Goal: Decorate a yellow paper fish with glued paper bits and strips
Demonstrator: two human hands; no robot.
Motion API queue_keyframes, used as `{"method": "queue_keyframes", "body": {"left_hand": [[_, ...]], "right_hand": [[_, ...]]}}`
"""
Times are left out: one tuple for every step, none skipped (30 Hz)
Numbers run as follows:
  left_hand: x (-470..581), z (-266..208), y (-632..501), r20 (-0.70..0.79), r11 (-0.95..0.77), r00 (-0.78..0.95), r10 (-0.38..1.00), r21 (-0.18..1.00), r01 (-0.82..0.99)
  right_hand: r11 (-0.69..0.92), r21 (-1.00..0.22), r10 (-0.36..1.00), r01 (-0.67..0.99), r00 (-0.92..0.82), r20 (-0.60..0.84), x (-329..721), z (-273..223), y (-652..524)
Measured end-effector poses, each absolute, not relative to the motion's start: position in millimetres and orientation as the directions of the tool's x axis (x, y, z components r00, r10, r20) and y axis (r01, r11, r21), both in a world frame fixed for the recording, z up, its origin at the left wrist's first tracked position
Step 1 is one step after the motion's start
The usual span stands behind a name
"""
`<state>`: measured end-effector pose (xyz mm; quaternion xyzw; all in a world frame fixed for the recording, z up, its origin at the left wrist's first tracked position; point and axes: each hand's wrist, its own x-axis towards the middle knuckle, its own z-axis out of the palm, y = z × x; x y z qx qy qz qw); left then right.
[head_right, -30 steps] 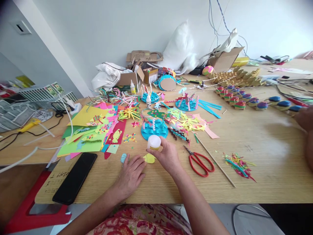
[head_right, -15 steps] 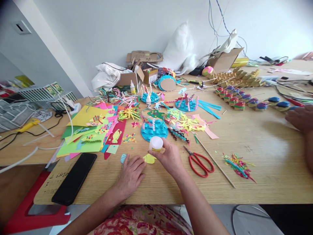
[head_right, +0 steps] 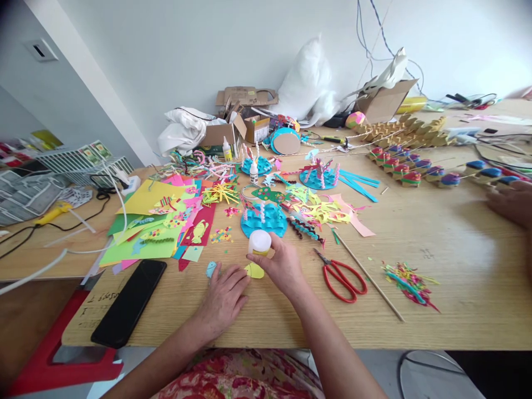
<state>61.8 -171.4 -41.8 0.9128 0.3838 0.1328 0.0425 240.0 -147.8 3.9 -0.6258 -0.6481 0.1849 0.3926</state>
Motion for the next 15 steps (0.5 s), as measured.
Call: {"method": "queue_keyframes", "body": {"left_hand": [[61.7, -41.8, -171.3, 0.207, -0.701, 0.671, 0.712, 0.179, 0.69], [61.6, -41.7, -171.3, 0.205, -0.7, 0.67, 0.714, 0.182, 0.69], [61.6, -41.6, -171.3, 0.203, -0.699, 0.669, 0.715, 0.188, 0.69], [61.6, -41.5, -171.3, 0.203, -0.698, 0.668, 0.716, 0.194, 0.69], [61.8, -41.4, -171.4, 0.203, -0.697, 0.667, 0.717, 0.201, 0.689], [62.1, -41.2, -171.4, 0.203, -0.696, 0.666, 0.718, 0.206, 0.688], [62.4, -41.0, -171.5, 0.203, -0.695, 0.665, 0.719, 0.21, 0.688], [62.7, -40.8, -171.5, 0.2, -0.693, 0.664, 0.721, 0.213, 0.689], [62.9, -40.5, -171.5, 0.197, -0.691, 0.662, 0.723, 0.214, 0.69], [63.0, -40.1, -171.6, 0.193, -0.69, 0.662, 0.724, 0.216, 0.691], [63.1, -39.7, -171.6, 0.189, -0.689, 0.663, 0.725, 0.219, 0.691], [63.0, -39.3, -171.5, 0.187, -0.689, 0.663, 0.725, 0.221, 0.69], [62.8, -39.0, -171.5, 0.186, -0.69, 0.665, 0.723, 0.223, 0.688], [62.6, -38.7, -171.4, 0.185, -0.692, 0.667, 0.721, 0.223, 0.686], [62.4, -38.6, -171.2, 0.186, -0.693, 0.668, 0.72, 0.222, 0.686]], "right_hand": [[0.153, -0.73, 0.959, 0.666, 0.078, 0.272, 238.0, 3.6, -147.7], [0.159, -0.731, 0.961, 0.664, 0.065, 0.268, 236.3, 3.5, -147.7], [0.165, -0.734, 0.962, 0.659, 0.056, 0.267, 235.0, 3.4, -147.8], [0.17, -0.738, 0.962, 0.653, 0.052, 0.267, 234.1, 3.4, -147.9], [0.17, -0.742, 0.962, 0.648, 0.056, 0.269, 233.5, 3.4, -147.9], [0.169, -0.745, 0.96, 0.646, 0.062, 0.272, 233.2, 3.5, -147.7], [0.168, -0.745, 0.959, 0.645, 0.068, 0.276, 232.8, 3.6, -147.6], [0.17, -0.745, 0.958, 0.645, 0.068, 0.277, 232.5, 3.6, -147.3], [0.172, -0.744, 0.959, 0.646, 0.062, 0.276, 232.1, 3.6, -147.1], [0.175, -0.742, 0.96, 0.647, 0.055, 0.274, 231.7, 3.5, -147.0], [0.177, -0.74, 0.961, 0.649, 0.049, 0.273, 231.5, 3.4, -146.9], [0.177, -0.738, 0.961, 0.651, 0.048, 0.273, 231.3, 3.2, -146.9], [0.176, -0.736, 0.96, 0.654, 0.05, 0.274, 231.3, 2.9, -146.9], [0.175, -0.733, 0.959, 0.657, 0.056, 0.278, 231.4, 2.6, -147.0], [0.175, -0.731, 0.957, 0.659, 0.059, 0.282, 231.5, 2.4, -147.1]]}}
